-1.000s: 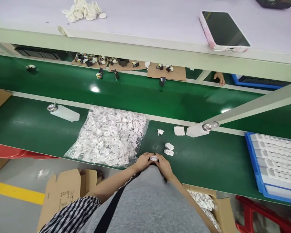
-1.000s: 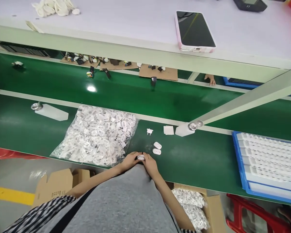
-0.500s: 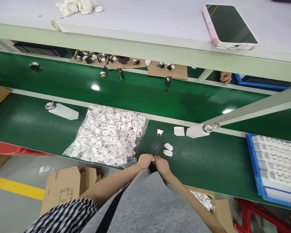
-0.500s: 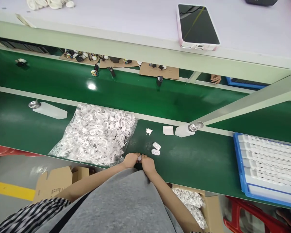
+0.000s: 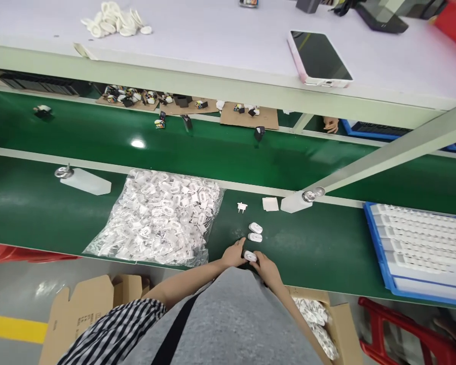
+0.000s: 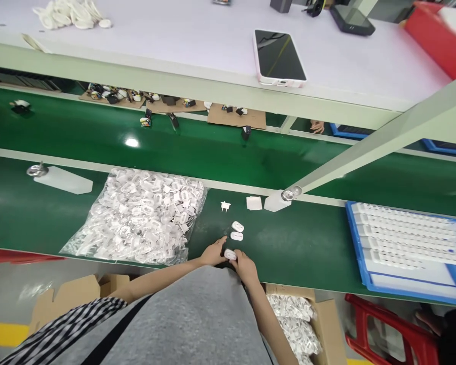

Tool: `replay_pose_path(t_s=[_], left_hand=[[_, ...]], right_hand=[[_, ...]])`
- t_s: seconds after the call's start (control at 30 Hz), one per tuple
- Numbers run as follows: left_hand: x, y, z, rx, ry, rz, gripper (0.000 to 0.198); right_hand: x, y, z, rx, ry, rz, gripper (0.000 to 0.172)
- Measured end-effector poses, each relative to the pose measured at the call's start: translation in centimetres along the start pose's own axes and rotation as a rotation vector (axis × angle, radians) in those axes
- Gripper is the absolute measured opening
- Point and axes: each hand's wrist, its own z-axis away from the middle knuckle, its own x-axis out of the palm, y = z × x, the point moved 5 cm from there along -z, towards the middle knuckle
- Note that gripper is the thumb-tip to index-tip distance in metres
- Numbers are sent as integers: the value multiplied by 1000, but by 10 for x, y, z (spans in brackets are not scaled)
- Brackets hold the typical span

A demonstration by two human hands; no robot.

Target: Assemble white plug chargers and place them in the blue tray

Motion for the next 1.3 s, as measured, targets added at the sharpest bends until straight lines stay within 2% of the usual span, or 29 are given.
replay_pose_path(t_s=[0.13,0.23,0.3,0.37,0.47,0.57,0.67,0.77,0.87,0.97,1.07,1.13,1.23,1.3], left_hand=[[-11,10,-21,59,164,47,100],[-20,15,-37,166,131,53,115],[-23,18,-46,241,77,25,117],[-23,21,-52,312,29,-28,117],[-19,27,-59,382,-8,-113,108],[-16,34,-63,388,37,-190,90],[-6,45,-67,404,72,-270,76],[18,65,-78,441,55,-321,75],[60,101,-96,494,16,-343,77],[113,153,-115,530,-22,-377,78],[167,210,-131,615,-101,-391,80],[195,245,-139,671,-152,-373,80],[218,285,-149,659,-199,-245,81],[227,303,-154,574,-268,-89,84]], right_hand=[[-13,23,-9,131,125,-188,34],[-18,31,-20,215,174,-430,60],[-18,33,-29,231,142,-513,78],[-20,31,-36,218,117,-471,86],[-29,28,-44,167,171,-257,88],[-33,27,-47,125,200,-125,80],[-31,38,-42,60,192,-163,77],[-33,68,-29,8,210,-218,81],[-46,121,-6,-28,264,-242,84],[-62,191,27,14,278,-257,94],[-73,263,63,98,210,-273,112],[-80,303,85,139,195,-306,118],[-88,346,111,186,232,-453,118],[-93,360,124,158,280,-618,118]])
